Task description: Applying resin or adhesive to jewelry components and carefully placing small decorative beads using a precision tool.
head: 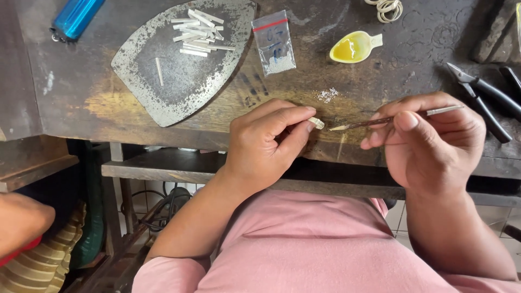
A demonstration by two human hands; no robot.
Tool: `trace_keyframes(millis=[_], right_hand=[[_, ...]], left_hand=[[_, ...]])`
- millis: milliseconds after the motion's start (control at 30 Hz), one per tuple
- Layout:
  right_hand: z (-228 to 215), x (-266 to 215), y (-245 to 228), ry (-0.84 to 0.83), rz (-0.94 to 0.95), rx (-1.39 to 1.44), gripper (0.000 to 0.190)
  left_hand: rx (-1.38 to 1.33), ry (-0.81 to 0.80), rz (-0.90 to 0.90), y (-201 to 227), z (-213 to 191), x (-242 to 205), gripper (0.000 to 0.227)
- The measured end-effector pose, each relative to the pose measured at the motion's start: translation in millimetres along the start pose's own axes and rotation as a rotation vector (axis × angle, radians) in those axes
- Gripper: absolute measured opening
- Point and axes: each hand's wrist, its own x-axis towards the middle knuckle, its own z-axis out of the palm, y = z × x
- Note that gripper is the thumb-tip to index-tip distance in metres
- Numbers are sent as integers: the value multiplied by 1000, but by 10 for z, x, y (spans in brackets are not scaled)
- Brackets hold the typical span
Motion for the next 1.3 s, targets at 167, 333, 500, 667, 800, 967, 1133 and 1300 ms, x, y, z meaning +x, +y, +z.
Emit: trace_keyframes(millis=[167, 333, 500, 667, 800, 967, 1133, 1300], right_hand=[[-10, -14, 74, -10, -23, -84, 15], [23, -24, 70, -3, -24, -118, 16], [50, -22, 70, -7, -37, -151, 16], [55, -21, 76, -8, -51, -154, 15], [41, -15, 75, -24, -79, -148, 14], [62, -28, 67, -5, -68, -169, 17], [80, -32, 57, -4, -56, -186, 17], [44, -27, 79, -13, -82, -142, 16]], left_hand=[[7, 1, 5, -5, -2, -9, 11], [4, -1, 4, -3, 2, -12, 11], [5, 6, 4, -10, 7, -15, 12], [12, 5, 8, -9, 7, -12, 12], [14, 7, 11, -9, 9, -13, 11], [7, 3, 5, -2, 5, -8, 11], [6, 3, 2, -1, 6, -8, 11], [6, 5, 5, 0, 3, -6, 11]])
